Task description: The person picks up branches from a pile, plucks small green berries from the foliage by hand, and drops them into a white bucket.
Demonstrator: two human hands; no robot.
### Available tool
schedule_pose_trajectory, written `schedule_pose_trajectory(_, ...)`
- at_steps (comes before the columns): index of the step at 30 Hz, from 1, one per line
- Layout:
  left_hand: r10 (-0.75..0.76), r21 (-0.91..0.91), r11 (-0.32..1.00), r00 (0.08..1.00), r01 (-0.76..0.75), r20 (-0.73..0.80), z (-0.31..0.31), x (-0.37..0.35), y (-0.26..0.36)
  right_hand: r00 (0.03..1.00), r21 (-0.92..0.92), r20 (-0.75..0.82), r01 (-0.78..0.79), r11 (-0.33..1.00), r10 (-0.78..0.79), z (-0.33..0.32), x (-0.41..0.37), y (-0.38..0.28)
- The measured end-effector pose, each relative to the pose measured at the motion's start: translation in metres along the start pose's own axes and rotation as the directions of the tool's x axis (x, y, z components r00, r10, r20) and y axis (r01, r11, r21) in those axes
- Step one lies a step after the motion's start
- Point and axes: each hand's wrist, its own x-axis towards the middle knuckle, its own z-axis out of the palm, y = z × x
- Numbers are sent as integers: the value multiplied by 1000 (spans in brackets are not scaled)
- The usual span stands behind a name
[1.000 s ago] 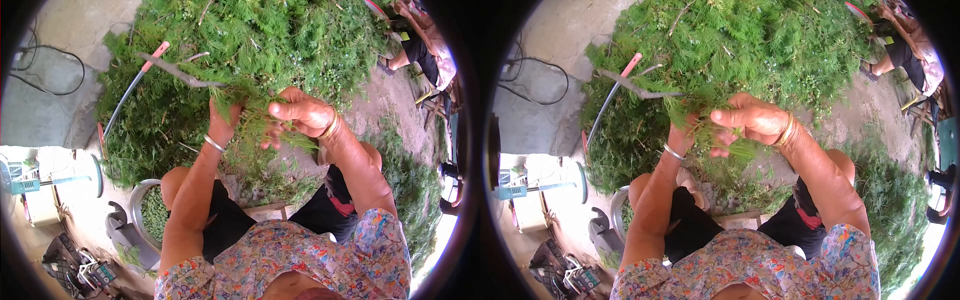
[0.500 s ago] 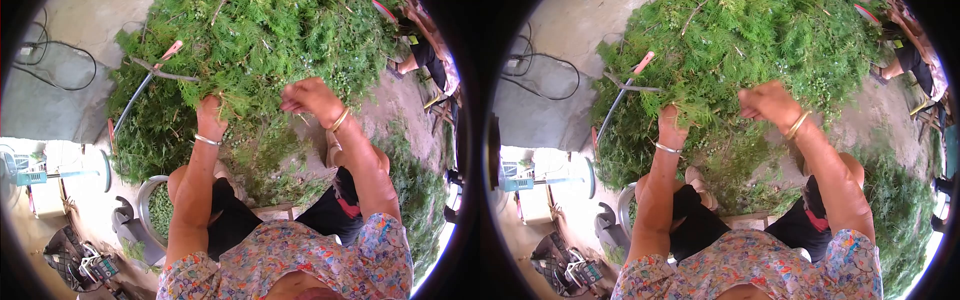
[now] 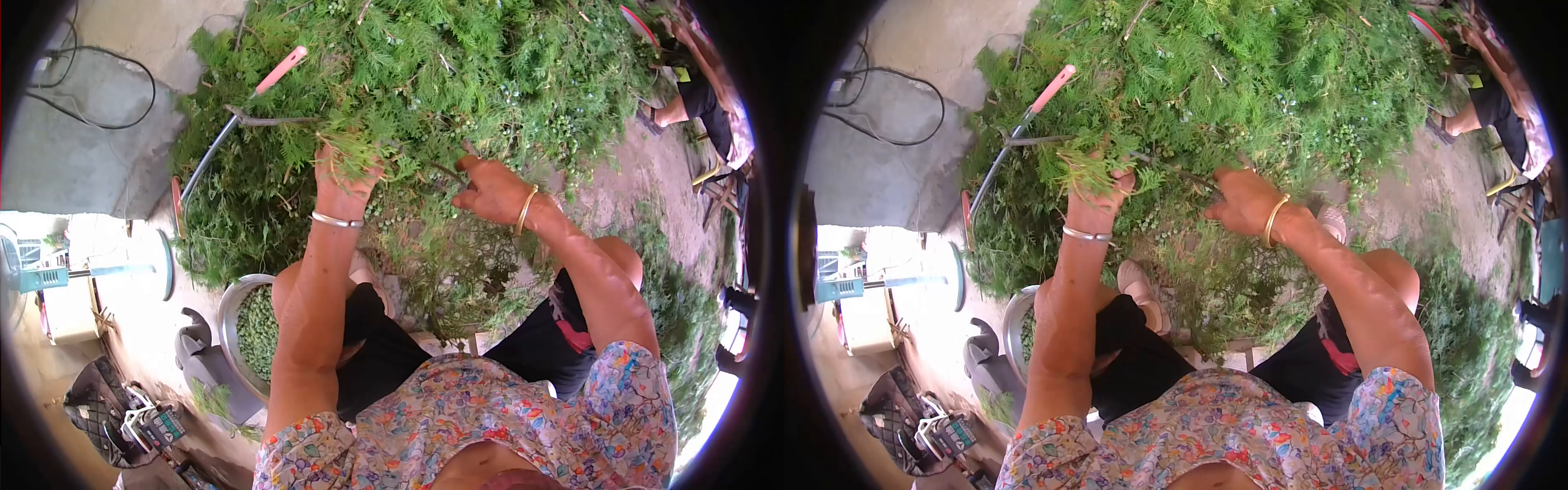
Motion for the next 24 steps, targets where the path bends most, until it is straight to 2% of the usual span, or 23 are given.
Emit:
schedule_pose_trajectory(1, 1, -4, 1000, 1000, -1, -3, 3, -1, 1, 996, 10, 8, -85, 996, 85, 0, 0, -1)
schedule_pose_trajectory(2, -3, -24, 1000, 997, 5, 80, 6, -1, 3, 985, 20, 16, -172, 985, 172, 0, 0, -1)
schedule_pose_trajectory(3, -5, -44, 999, 987, 12, 163, 9, -2, 5, 984, 19, 20, -176, 984, 175, 1, 1, 0)
schedule_pose_trajectory(4, 1, -20, 1000, 997, 1, 81, 12, -6, 9, 985, 4, 58, -162, 987, 161, 3, 2, 2)
schedule_pose_trajectory(6, 2, -24, 1000, 996, 0, 86, 7, -8, 11, 984, -15, 99, -147, 989, 147, 6, 5, 4)
schedule_pose_trajectory(8, 6, -27, 1000, 996, -4, 89, 7, -11, 13, 972, 218, 109, -226, 949, 207, 11, 8, 5)
schedule_pose_trajectory(11, 13, -21, 1000, 997, -12, 74, 15, -14, 13, 980, 256, 68, -197, 946, 186, 16, 15, 12)
schedule_pose_trajectory(13, 125, 142, 985, 979, -102, -163, 22, -14, 12, 976, 250, 125, -206, 946, 179, 10, 15, 5)
schedule_pose_trajectory(15, 108, 148, 985, 983, -86, -146, 18, -14, 14, 967, 244, 184, -216, 945, 173, 11, 17, 4)
schedule_pose_trajectory(17, 89, 154, 986, 988, -69, -129, 11, -13, 17, 975, 88, 195, -130, 988, 110, 17, 19, 7)
schedule_pose_trajectory(19, 23, -12, 1000, 997, -22, 73, 3, -12, 20, 966, 132, 225, -157, 979, 125, 17, 14, 2)
schedule_pose_trajectory(21, 12, 10, 1000, 998, -12, 64, -5, -10, 24, 957, 175, 256, -185, 967, 136, 18, 11, 0)
schedule_pose_trajectory(23, 29, 50, 998, 995, -24, -99, 10, -10, 24, 971, 305, 112, -236, 923, 211, 19, 11, 0)
schedule_pose_trajectory(24, 30, 49, 998, 995, -25, -98, 18, -11, 23, 971, 304, 112, -236, 923, 211, 23, 14, 9)
